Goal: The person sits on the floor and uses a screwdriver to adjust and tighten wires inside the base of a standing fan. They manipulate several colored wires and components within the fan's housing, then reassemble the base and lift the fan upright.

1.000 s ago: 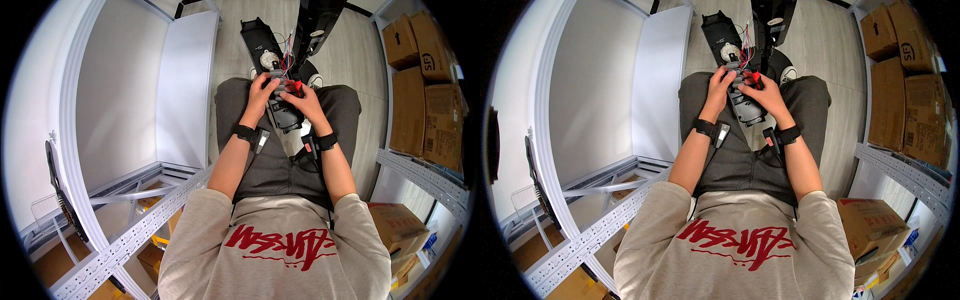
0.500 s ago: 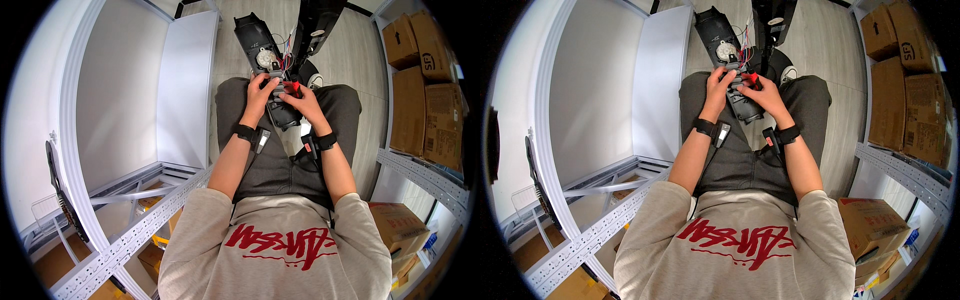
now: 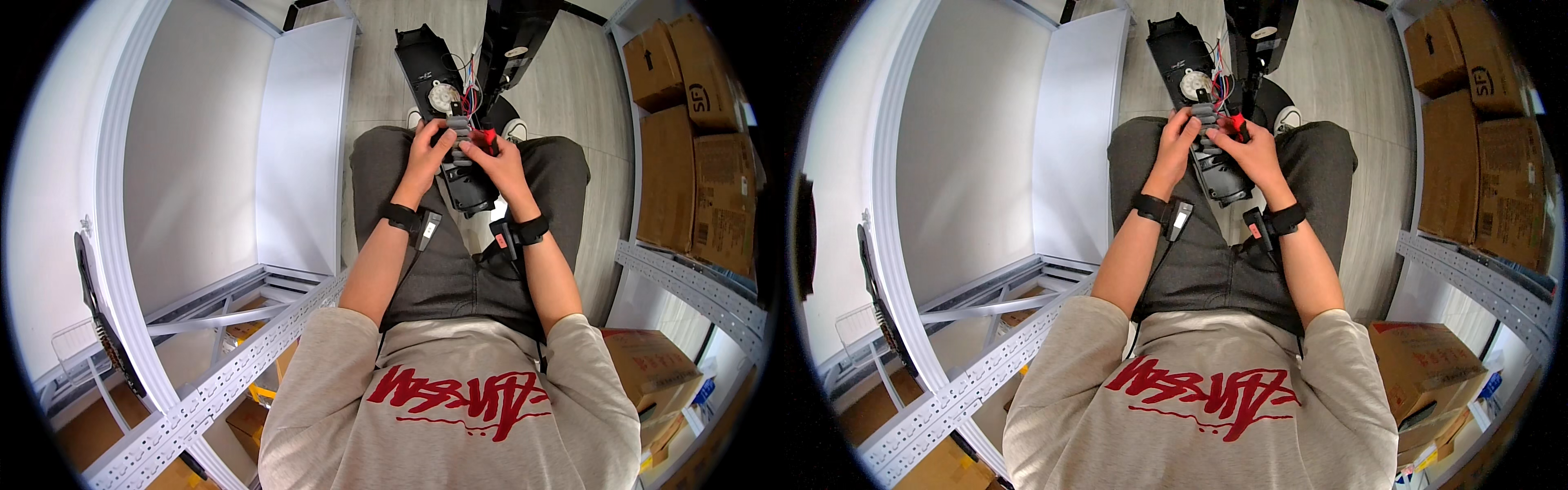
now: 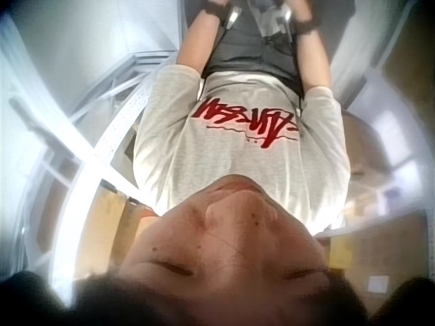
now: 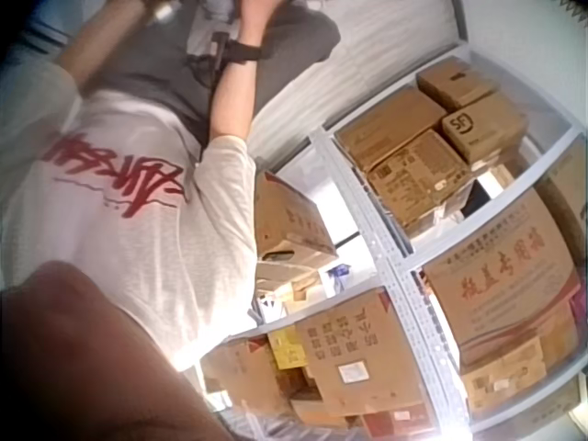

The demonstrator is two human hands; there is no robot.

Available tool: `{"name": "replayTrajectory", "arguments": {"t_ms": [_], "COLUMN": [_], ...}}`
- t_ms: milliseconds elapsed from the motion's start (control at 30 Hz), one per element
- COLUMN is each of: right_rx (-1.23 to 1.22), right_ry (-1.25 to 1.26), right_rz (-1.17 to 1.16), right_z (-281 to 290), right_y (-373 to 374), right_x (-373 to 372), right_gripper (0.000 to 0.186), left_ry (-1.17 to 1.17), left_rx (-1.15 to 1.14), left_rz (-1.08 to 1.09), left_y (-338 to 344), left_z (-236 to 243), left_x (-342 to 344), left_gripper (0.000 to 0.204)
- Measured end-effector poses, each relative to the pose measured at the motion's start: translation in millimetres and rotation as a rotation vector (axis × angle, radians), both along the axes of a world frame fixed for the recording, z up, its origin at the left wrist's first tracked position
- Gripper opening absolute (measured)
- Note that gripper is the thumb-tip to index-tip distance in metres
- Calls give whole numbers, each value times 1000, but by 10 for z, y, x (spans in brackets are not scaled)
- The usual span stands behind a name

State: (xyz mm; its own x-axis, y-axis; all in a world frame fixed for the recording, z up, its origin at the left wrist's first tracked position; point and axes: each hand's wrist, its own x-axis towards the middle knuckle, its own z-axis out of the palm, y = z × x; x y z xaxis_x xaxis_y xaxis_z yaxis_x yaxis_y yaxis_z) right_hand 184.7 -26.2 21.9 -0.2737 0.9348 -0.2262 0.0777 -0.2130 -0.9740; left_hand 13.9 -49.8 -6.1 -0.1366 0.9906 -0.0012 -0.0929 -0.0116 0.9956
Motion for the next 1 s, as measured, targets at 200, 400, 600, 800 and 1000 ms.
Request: {"name": "replayTrajectory", "arguments": {"t_ms": [200,400,600,800,1000], "right_rx": [-81,-102,2,31,42], "right_ry": [-38,38,27,11,5], "right_rz": [-10,2,20,44,51], "right_z": [132,85,11,-17,13], "right_y": [16,2,0,-2,-13], "right_x": [28,10,8,3,2], "right_gripper": [41,40,42,45,46], "left_ry": [-22,-26,-164,-180,-147], "left_rx": [-16,-31,-90,-68,-52], "left_rz": [7,28,69,34,29], "left_y": [-27,-21,-10,1,0], "left_z": [45,-15,-28,-58,-2], "left_x": [21,10,49,17,20], "left_gripper": [31,32,36,36,34]}}
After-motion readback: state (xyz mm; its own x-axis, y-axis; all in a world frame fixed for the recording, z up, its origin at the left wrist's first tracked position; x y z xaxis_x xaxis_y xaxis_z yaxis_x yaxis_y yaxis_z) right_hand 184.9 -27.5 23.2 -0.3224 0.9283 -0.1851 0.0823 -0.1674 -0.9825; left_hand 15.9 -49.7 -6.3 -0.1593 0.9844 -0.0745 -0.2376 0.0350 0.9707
